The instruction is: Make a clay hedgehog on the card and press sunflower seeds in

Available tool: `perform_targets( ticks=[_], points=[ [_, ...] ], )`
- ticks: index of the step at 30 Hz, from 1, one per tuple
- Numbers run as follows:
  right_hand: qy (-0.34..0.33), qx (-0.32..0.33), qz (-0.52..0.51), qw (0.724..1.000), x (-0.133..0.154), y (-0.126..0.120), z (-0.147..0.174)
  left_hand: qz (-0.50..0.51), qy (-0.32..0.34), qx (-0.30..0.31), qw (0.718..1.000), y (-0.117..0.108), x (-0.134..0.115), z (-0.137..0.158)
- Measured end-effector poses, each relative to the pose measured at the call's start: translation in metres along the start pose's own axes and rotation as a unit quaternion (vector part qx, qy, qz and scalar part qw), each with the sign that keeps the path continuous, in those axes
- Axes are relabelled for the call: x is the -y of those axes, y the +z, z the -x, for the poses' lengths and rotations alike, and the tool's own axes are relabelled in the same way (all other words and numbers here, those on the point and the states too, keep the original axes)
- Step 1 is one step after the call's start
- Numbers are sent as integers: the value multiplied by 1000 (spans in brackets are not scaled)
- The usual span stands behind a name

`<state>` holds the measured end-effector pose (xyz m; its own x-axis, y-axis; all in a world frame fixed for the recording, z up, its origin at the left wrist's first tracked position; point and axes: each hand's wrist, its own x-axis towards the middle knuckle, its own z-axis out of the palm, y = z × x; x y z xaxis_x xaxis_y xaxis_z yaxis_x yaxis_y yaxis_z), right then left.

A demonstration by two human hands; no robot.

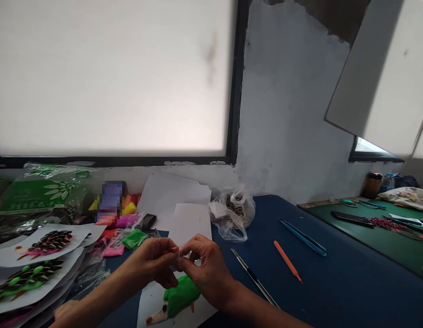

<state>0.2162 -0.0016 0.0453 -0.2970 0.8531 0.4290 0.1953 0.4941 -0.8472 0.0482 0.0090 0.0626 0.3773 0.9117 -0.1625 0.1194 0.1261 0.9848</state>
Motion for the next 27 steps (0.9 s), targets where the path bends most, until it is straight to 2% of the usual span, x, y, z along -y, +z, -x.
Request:
perform_targets(
  ticks=[7, 9, 10, 11, 14, 17, 20, 23, 24, 26, 27],
  points=[
    [30, -26, -111, 993, 1, 0, -2, -5, 16, -27, 999, -7, -6, 1],
    [54, -15, -134, 989, 3, -3, -5, -59, 27, -53, 996, -17, -2, -3],
    [71, -9, -143, 987, 3, -5, -6, -131, 30, -70, 988, -23, 1, -5],
    [89, -6, -150, 985, 4, -6, -7, -221, 35, -93, 970, -30, 3, -7],
    [133, -4, -165, 977, 5, -9, -9, -322, 36, -144, 935, -53, 13, -11],
    [152, 2, -175, 973, 6, -10, -9, -420, 45, -194, 885, -71, 22, -10],
    [169, 7, -171, 971, 6, -10, -8, -489, 48, -239, 838, -73, 23, -8],
    [186, 11, -152, 971, 6, -10, -7, -522, 107, -264, 804, -59, 14, -5],
    [190, 12, -148, 970, 6, -10, -6, -505, 134, -249, 815, -51, 9, -4],
    [195, 15, -152, 969, 6, -8, -6, -400, 156, -169, 887, -36, 1, -1],
    [198, 19, -157, 967, 7, -7, -5, -353, 150, -140, 913, -29, -2, 1]
  ],
)
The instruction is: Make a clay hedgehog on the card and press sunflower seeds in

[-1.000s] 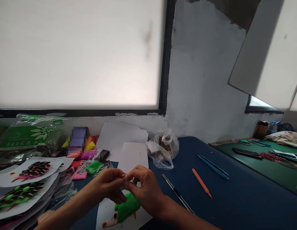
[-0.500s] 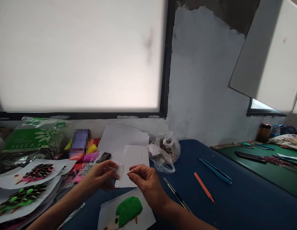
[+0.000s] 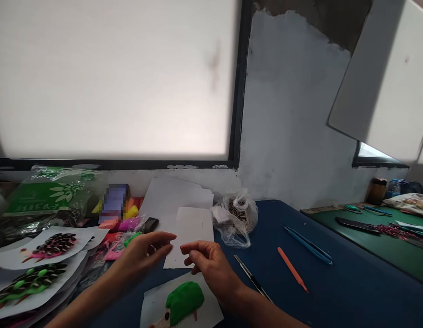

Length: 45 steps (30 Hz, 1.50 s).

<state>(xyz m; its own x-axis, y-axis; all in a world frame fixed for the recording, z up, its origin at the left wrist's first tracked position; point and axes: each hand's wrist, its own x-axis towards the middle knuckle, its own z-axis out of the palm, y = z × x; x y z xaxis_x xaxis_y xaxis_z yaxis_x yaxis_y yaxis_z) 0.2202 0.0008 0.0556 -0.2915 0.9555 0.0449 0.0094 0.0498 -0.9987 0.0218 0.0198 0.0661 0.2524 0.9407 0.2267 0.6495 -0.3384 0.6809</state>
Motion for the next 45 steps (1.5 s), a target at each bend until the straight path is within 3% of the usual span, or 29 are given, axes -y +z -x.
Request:
perform_targets(
  ticks=[6, 10, 13, 19, 22, 29, 39, 45],
  points=[
    [30, 35, -41, 998, 8, 10, 5, 85, -26, -6, 996, 10, -19, 6],
    [33, 28, -64, 997, 12, 10, 7, 245, -26, 48, 968, 5, -19, 4],
    [26, 17, -68, 997, 10, 6, 5, 307, -49, 65, 948, 2, -15, 2],
    [26, 31, -22, 999, 5, -2, 4, 317, -82, 67, 942, 2, -2, -2],
    [30, 29, 4, 999, 4, -7, 9, 324, -86, 105, 936, 3, -4, -1],
    [-58, -30, 91, 994, 4, -17, 30, 440, -107, 186, 872, 15, -11, 7],
    [-58, -42, 102, 992, 4, -9, 38, 454, -112, 179, 866, 24, -13, 11],
    [-71, -34, 110, 991, 8, -12, 34, 510, -130, 164, 835, 17, -24, 15]
  ],
)
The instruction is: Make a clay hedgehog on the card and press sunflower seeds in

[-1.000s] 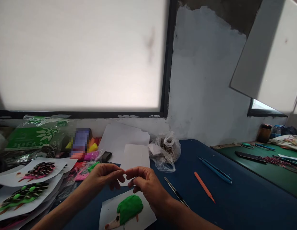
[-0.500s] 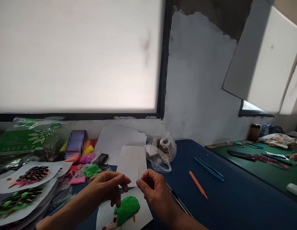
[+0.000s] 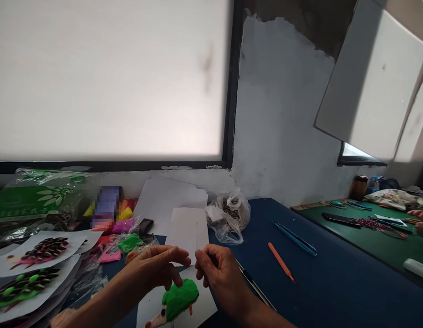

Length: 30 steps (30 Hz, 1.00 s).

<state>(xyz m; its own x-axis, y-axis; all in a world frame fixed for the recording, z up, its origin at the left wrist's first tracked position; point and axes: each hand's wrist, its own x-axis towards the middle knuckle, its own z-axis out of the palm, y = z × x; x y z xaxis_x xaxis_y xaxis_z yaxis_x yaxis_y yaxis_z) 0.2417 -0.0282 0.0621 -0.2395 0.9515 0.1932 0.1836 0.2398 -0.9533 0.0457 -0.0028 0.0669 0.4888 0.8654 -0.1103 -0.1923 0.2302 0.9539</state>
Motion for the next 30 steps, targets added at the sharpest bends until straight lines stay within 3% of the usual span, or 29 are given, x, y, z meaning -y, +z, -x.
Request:
perform_targets(
  ticks=[8, 15, 18, 22, 30],
  points=[
    [-30, -33, 247, 968, -7, -14, -2, -21, -20, 21, 999, 1, 5, -2],
    [-82, 22, 78, 993, 4, -9, 9, -109, -37, 58, 992, 10, 9, -2],
    [-66, 51, 23, 996, 7, -4, 11, -129, -30, 92, 987, 15, 7, -1],
    [-51, 39, -28, 998, 3, 2, 12, -136, -38, 102, 985, 20, 6, 1],
    [-125, -13, 31, 992, -2, 1, 12, -136, -51, 104, 984, 22, 5, 5]
  ],
)
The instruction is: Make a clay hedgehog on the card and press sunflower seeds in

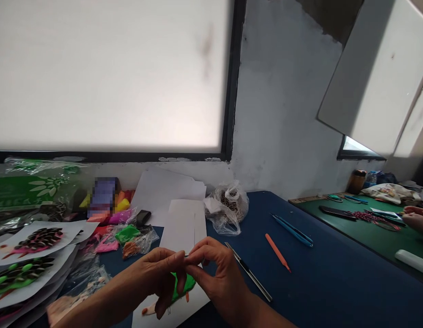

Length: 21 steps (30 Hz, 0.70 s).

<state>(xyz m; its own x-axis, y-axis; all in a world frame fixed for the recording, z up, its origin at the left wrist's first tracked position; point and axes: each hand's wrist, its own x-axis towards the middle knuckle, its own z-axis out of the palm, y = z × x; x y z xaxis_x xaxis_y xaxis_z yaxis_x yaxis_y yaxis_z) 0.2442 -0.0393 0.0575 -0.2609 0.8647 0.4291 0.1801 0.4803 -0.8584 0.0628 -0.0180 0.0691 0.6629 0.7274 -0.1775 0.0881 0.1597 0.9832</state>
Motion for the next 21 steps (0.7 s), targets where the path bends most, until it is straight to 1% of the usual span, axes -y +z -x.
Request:
perform_targets(
  ticks=[2, 3, 4, 5, 6, 7, 9, 12, 16, 21],
  points=[
    [-18, -5, 39, 999, -1, -3, 1, -15, -10, -33, 999, -8, 0, -2],
    [-28, -6, 62, 998, -2, -4, 1, -38, -13, -59, 997, -15, 1, -3],
    [-38, -4, 88, 995, -3, -5, 2, -88, -4, -97, 991, -23, 2, -5],
    [-49, 1, 115, 992, -5, -5, 3, -158, 5, -134, 978, -33, 4, -6],
    [-61, 11, 143, 988, -7, -4, 5, -225, 19, -169, 959, -44, 7, -6],
    [-71, 25, 171, 982, -9, -2, 7, -288, 26, -185, 939, -54, 11, -6],
    [-95, 50, 219, 970, -14, 3, 11, -321, 16, -185, 929, -70, 18, -5],
    [-131, 69, 266, 952, -21, 13, 17, -352, 0, -159, 922, -80, 28, -3],
    [-161, 77, 293, 939, -27, 23, 21, -376, -9, -129, 918, -80, 33, -6],
    [-210, 70, 325, 920, -29, 31, 22, -394, -20, -119, 911, -79, 31, -8]
  ],
)
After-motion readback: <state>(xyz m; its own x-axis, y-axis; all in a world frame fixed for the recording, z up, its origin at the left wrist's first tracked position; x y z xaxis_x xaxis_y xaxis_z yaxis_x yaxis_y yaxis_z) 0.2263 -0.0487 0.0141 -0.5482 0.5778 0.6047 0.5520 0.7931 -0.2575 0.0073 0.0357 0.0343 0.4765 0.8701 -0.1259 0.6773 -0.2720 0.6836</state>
